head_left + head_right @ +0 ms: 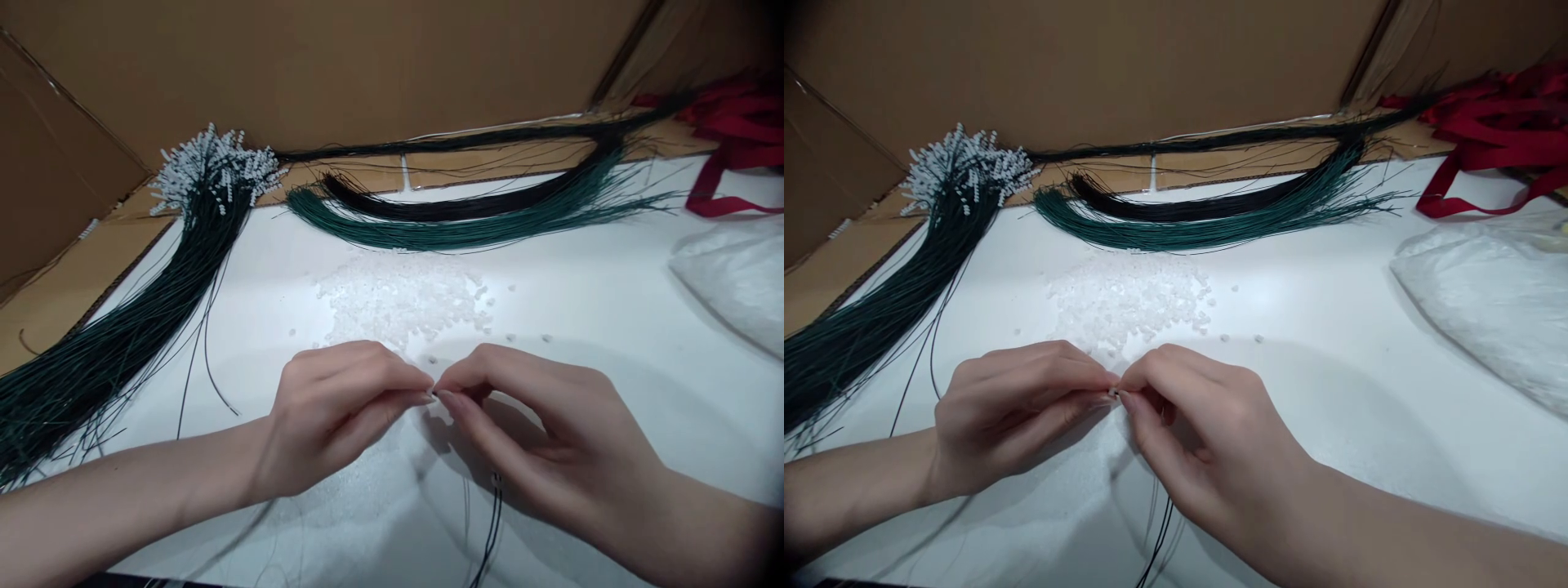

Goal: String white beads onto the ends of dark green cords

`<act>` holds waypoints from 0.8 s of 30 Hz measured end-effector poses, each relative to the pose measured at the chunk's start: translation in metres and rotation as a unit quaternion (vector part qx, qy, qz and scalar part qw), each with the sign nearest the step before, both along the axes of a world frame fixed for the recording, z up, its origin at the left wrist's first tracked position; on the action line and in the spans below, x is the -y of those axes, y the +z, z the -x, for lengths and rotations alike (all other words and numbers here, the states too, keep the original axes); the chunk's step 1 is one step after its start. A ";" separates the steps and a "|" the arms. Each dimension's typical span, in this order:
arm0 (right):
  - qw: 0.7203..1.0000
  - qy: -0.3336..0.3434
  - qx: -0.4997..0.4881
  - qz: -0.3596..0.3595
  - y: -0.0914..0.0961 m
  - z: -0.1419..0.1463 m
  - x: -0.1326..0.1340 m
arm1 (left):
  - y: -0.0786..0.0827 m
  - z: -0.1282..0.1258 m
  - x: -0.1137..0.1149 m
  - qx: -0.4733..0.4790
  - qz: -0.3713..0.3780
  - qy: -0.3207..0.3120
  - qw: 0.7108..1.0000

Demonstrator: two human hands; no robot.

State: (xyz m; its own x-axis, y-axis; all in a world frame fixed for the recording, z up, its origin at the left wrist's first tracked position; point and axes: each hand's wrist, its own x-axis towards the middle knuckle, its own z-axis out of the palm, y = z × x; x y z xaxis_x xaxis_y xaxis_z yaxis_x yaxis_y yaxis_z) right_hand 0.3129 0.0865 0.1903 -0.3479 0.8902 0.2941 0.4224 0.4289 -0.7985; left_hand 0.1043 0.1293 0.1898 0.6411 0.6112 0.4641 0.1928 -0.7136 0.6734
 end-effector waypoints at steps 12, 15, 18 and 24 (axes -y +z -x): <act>0.999 0.003 0.029 -0.029 -0.002 0.000 0.001 | 0.000 -0.001 -0.001 -0.034 -0.004 -0.017 0.999; 0.999 0.001 0.024 -0.022 -0.002 0.000 0.001 | 0.000 -0.001 -0.001 -0.031 -0.001 -0.018 0.999; 0.999 0.004 0.023 -0.022 -0.003 -0.001 0.000 | 0.001 -0.001 -0.001 -0.029 0.004 -0.013 0.999; 0.999 0.006 0.020 -0.029 -0.003 0.000 -0.002 | 0.000 -0.002 -0.002 -0.018 0.005 -0.012 1.000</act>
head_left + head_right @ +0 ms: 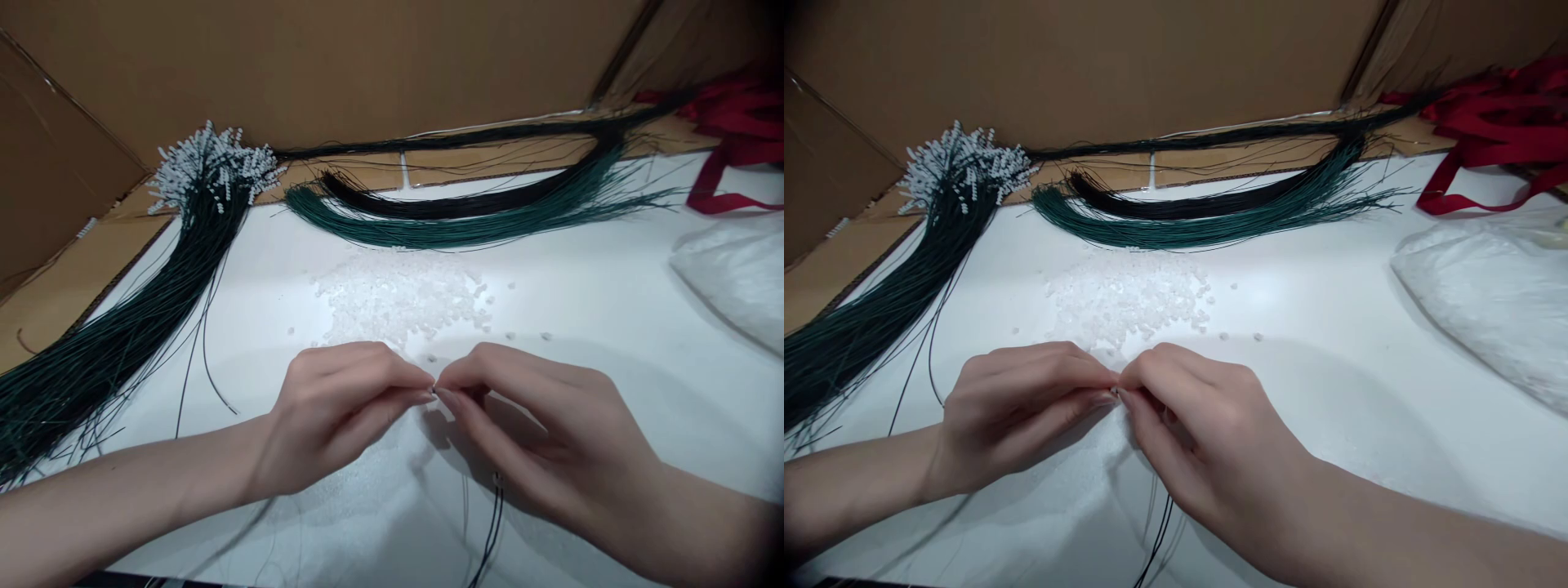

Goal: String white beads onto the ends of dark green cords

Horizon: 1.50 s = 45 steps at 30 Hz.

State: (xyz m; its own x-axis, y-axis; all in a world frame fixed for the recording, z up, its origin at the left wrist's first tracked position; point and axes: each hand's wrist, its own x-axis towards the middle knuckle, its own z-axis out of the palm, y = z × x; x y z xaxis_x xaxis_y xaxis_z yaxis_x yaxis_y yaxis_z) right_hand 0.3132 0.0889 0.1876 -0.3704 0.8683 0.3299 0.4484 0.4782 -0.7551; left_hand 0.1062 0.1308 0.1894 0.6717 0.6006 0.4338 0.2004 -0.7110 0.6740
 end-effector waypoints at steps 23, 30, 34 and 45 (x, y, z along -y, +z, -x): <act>0.999 0.008 0.009 -0.039 0.000 0.000 0.002 | 0.001 0.001 0.001 0.013 0.011 0.008 1.000; 0.999 0.019 0.023 -0.039 -0.003 -0.002 0.005 | 0.000 0.000 -0.001 0.010 0.002 -0.005 1.000; 0.999 0.018 0.019 -0.036 -0.005 -0.002 0.004 | -0.001 0.001 -0.001 0.020 -0.008 -0.019 1.000; 1.000 0.002 0.012 -0.021 -0.001 -0.001 0.004 | 0.000 -0.001 -0.002 0.006 -0.002 -0.011 1.000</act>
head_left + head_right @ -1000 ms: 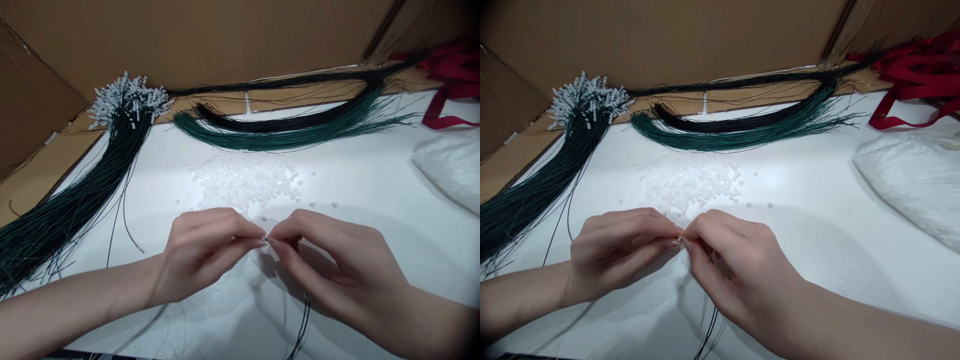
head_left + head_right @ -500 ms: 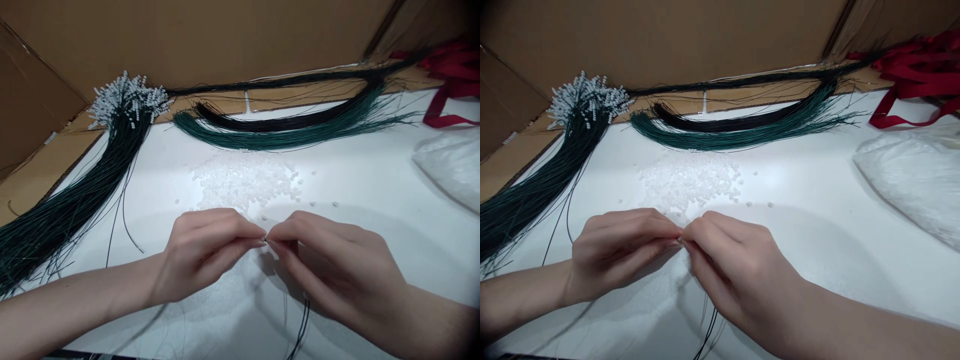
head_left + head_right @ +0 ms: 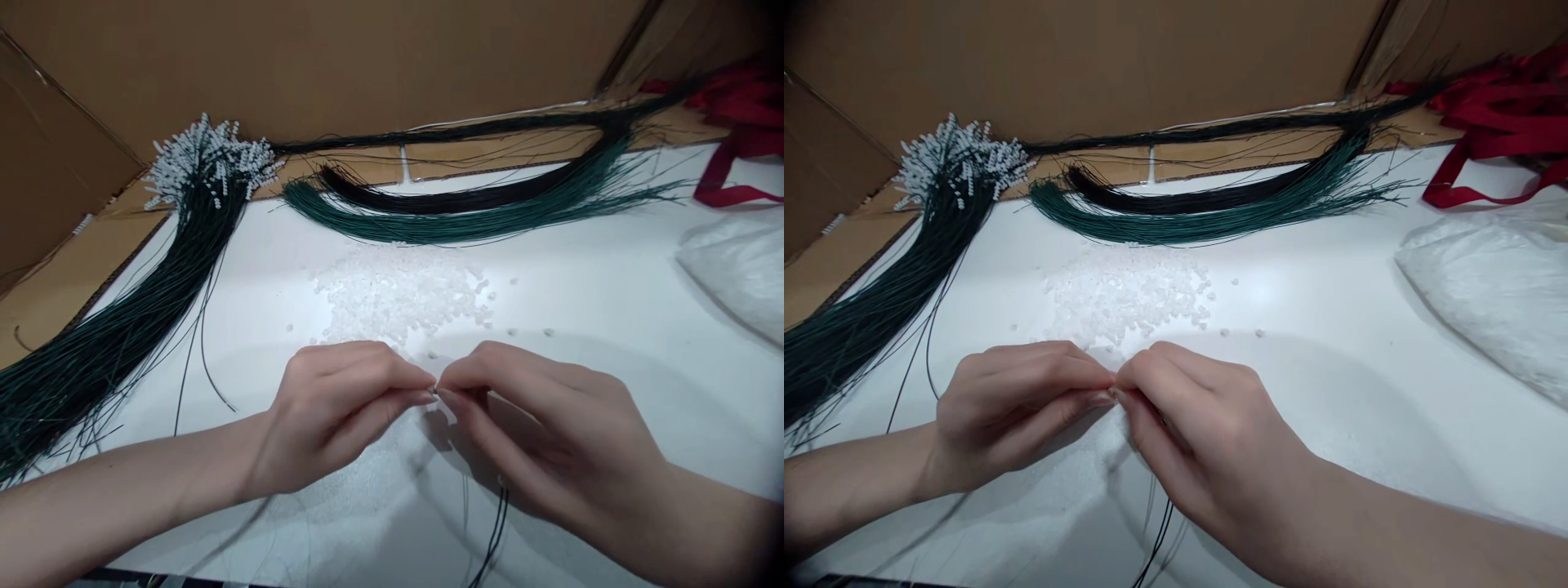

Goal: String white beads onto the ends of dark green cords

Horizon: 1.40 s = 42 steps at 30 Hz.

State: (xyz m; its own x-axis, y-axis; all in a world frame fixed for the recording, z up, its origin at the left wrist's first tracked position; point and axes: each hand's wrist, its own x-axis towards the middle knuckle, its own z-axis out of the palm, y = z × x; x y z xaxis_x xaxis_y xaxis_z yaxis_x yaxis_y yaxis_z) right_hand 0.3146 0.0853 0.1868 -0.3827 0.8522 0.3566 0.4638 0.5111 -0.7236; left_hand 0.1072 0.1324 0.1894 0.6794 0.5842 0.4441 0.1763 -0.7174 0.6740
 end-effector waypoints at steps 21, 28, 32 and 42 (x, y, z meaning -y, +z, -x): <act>0.998 0.001 -0.031 0.063 0.002 0.002 -0.002 | -0.001 0.001 0.000 0.015 -0.010 0.008 1.000; 0.958 0.008 -0.142 0.249 0.006 0.002 -0.006 | 0.001 0.001 -0.001 0.032 -0.008 0.015 0.999; 0.915 0.015 -0.200 0.350 0.008 0.003 -0.011 | 0.002 0.001 -0.002 0.035 -0.007 0.011 0.999; 0.839 0.111 -0.275 0.456 0.006 -0.003 -0.019 | -0.002 0.004 -0.003 0.040 0.009 0.012 0.999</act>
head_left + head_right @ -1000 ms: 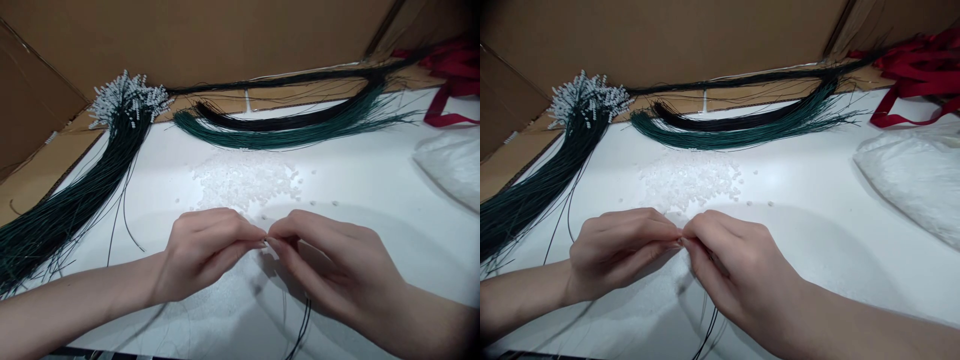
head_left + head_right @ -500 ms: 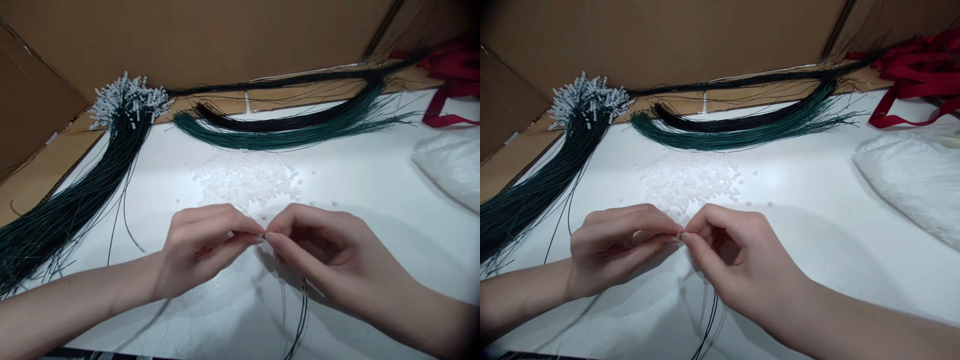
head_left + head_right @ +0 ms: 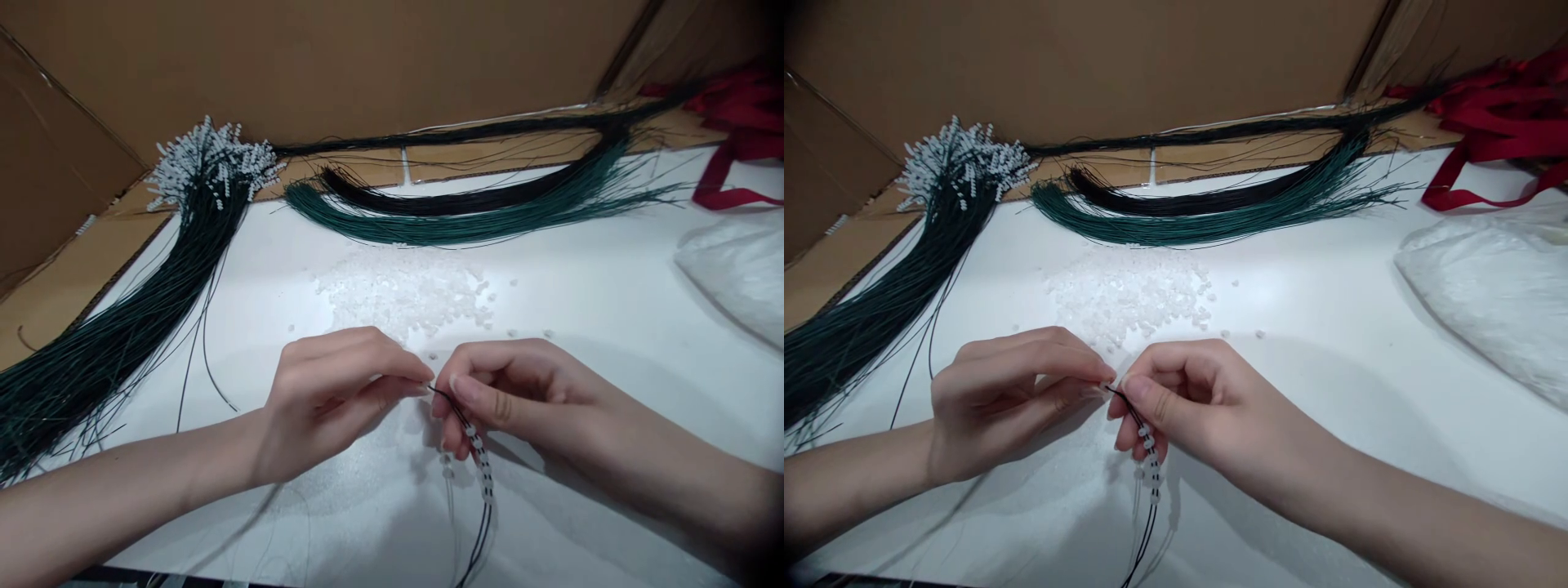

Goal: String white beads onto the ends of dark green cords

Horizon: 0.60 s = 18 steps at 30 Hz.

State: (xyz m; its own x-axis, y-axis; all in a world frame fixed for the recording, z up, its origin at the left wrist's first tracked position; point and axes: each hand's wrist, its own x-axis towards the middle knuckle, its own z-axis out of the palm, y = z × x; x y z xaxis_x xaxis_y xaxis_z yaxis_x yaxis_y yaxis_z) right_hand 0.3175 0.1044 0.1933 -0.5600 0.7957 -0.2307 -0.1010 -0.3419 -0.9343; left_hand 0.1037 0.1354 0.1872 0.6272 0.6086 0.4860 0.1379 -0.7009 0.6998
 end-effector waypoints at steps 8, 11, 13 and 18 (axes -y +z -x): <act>0.998 -0.015 -0.014 0.065 0.000 0.001 0.002 | 0.000 -0.001 -0.002 0.003 0.012 -0.010 1.000; 0.998 -0.008 -0.022 0.055 -0.002 0.000 0.002 | 0.003 -0.003 -0.003 0.000 0.015 -0.040 0.999; 0.998 -0.004 -0.023 0.053 -0.003 0.001 0.001 | 0.005 -0.003 -0.003 0.000 0.017 -0.044 0.999; 0.998 0.004 -0.022 0.057 -0.002 0.002 0.001 | 0.003 -0.001 -0.003 -0.006 0.017 -0.033 0.999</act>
